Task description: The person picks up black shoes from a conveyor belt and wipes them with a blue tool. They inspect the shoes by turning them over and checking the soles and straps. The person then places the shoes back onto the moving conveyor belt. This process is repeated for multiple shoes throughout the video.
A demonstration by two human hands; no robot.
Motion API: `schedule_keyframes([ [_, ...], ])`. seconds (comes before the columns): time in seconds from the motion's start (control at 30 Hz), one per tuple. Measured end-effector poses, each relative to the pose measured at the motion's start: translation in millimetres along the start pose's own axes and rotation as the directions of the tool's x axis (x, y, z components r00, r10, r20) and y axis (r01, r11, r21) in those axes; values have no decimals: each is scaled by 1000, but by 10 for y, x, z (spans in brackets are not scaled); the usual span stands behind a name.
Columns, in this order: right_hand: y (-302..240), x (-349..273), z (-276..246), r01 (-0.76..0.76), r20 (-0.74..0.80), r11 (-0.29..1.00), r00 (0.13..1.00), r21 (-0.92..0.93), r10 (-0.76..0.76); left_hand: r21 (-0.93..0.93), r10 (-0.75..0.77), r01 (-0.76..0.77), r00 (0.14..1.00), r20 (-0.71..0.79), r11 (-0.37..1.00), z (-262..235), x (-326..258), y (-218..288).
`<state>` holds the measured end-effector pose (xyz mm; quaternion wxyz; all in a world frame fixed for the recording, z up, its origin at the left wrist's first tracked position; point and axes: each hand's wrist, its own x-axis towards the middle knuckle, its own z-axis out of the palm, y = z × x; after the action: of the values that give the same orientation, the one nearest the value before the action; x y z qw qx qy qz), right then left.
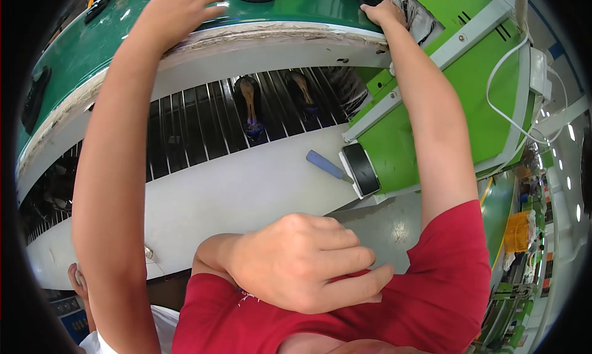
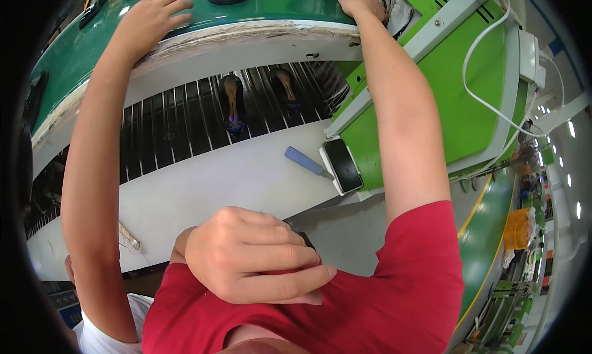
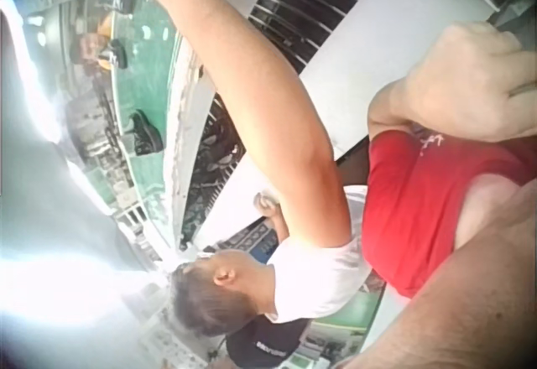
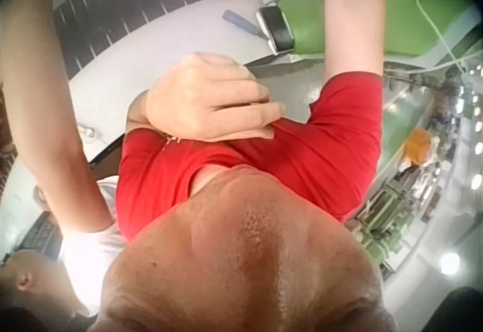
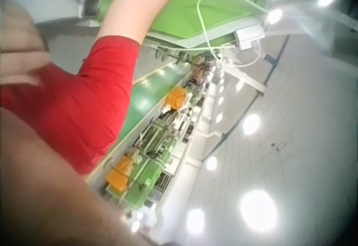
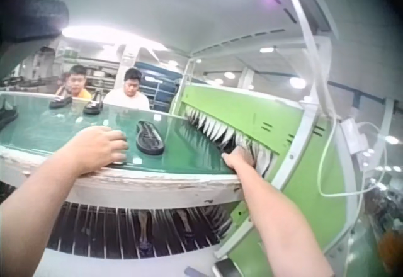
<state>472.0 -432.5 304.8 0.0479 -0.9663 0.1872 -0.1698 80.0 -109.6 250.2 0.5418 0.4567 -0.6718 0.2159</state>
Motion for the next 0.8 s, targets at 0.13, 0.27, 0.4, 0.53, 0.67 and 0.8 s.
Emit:
schedule_keyframes([
  [0.13, -20, 54, 6, 277, -376, 789, 924, 548, -63, -11, 1, -1, 1000, 25, 1000, 44, 92, 53],
  [0.27, -215, -456, -59, 399, -411, 96, 891, 912, 193, -51, -8, 10, 999, 44, 999, 92, 68, -65],
  [0.4, -439, -1123, -368, 225, -135, -443, 965, 868, 224, 99, -76, 77, 997, -13, 992, 138, 75, 41],
  [0.53, -188, -1949, -493, 211, -218, -500, 975, 840, 45, 260, -79, 140, 969, -234, 955, 243, -120, -59],
  [0.67, 63, -2702, -380, 86, -261, -356, 838, 931, -480, 514, -51, 395, 827, -560, 762, 349, -219, -360],
  [0.8, 91, -3235, 24, 175, -282, -262, 841, 949, -462, 266, -371, 694, 622, -690, 669, 423, -485, -908],
])
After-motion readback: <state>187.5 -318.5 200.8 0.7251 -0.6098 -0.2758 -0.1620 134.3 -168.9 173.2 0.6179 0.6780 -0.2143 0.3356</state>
